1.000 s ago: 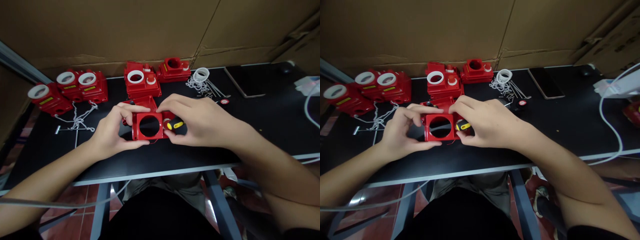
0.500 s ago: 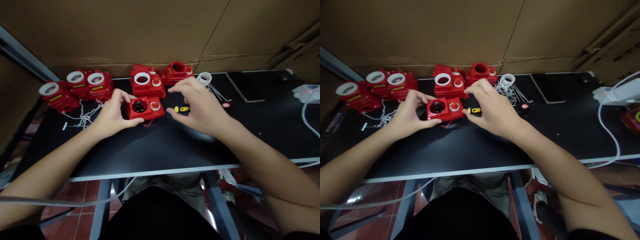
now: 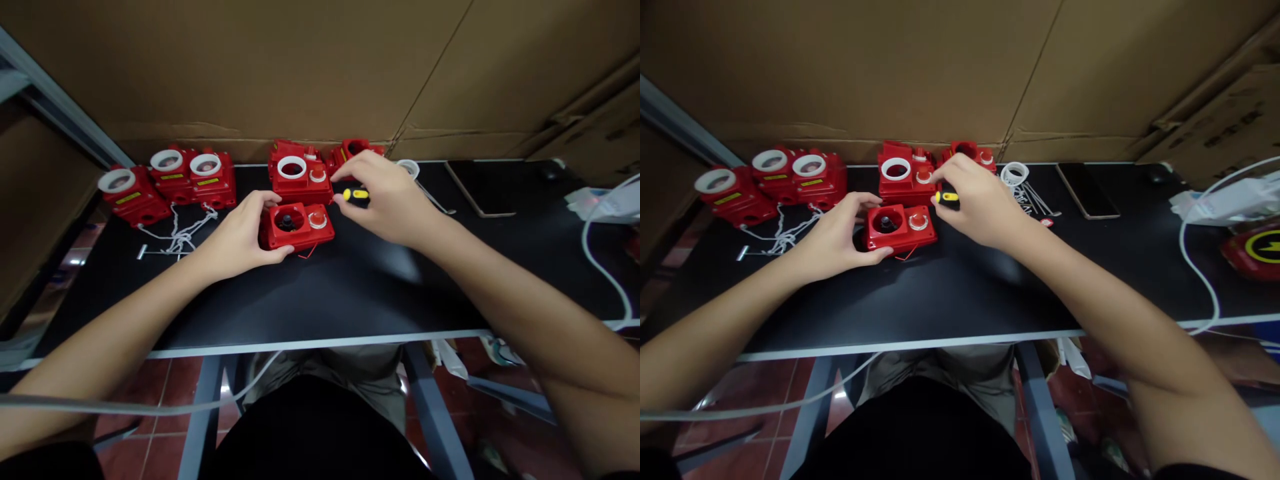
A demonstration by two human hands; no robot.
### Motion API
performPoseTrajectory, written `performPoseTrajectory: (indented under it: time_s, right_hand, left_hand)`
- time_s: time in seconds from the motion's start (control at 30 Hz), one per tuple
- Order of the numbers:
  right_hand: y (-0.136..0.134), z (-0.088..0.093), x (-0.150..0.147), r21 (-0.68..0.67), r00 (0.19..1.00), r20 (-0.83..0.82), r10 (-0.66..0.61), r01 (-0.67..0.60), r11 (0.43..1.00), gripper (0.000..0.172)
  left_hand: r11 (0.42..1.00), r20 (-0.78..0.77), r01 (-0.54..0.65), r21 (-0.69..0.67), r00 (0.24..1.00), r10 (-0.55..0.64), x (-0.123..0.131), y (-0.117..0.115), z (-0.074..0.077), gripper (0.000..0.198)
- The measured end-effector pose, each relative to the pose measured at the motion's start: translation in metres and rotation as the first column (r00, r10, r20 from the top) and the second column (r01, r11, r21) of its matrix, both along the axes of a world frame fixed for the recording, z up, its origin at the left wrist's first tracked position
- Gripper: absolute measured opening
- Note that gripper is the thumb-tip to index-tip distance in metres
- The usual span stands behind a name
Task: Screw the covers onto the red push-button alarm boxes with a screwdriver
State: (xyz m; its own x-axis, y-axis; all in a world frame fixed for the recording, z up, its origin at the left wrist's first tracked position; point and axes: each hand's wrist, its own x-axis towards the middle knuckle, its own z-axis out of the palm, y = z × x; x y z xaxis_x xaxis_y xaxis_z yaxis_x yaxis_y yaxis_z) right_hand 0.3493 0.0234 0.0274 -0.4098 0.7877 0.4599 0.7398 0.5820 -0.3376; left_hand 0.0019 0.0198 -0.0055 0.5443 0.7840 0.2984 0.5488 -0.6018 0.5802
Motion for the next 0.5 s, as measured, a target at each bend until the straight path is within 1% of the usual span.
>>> performPoseTrajectory:
  time_s: [0.07,0.13,0.17,0.23,0.3,0.33,0.4,0.5]
  right_hand:
    - [0.024,0.006,-0.015,-0.056,0.996,0.070,-0.055,0.059,0.997,0.033]
    - [0.047,0.009,-0.034,-0.076,0.989,0.113,-0.097,0.106,0.991,0.045]
    - [0.056,0.009,-0.044,-0.081,0.988,0.111,-0.107,0.116,0.990,0.049]
    - [0.070,0.006,-0.061,-0.107,0.990,0.089,-0.114,0.123,0.987,0.056]
    - [0.076,0.002,-0.072,-0.122,0.991,0.071,-0.114,0.122,0.985,0.056]
    - [0.077,0.000,-0.075,-0.127,0.992,0.062,-0.112,0.119,0.985,0.056]
    - [0.078,-0.002,-0.075,-0.138,0.994,0.041,-0.103,0.108,0.985,0.056]
    - [0.079,0.000,-0.068,-0.157,0.997,0.001,-0.073,0.073,0.985,0.054]
  left_hand:
    - [1.000,-0.012,0.017,-0.002,1.000,-0.017,-0.001,0.000,0.003,0.086]
    - [1.000,-0.013,0.028,-0.009,1.000,-0.028,-0.003,0.001,0.005,0.090]
    - [0.999,-0.003,0.028,-0.022,1.000,-0.028,-0.004,0.003,0.006,0.088]
    - [0.998,0.046,0.005,-0.058,0.999,-0.002,-0.006,0.007,0.007,0.078]
    - [0.996,0.108,-0.034,-0.078,0.993,0.042,-0.007,0.012,0.005,0.067]
    - [0.996,0.133,-0.052,-0.076,0.989,0.062,-0.008,0.015,0.004,0.064]
    - [0.995,0.162,-0.081,-0.057,0.983,0.090,-0.008,0.020,0.001,0.061]
    - [0.995,0.182,-0.098,-0.036,0.978,0.103,-0.009,0.024,-0.001,0.054]
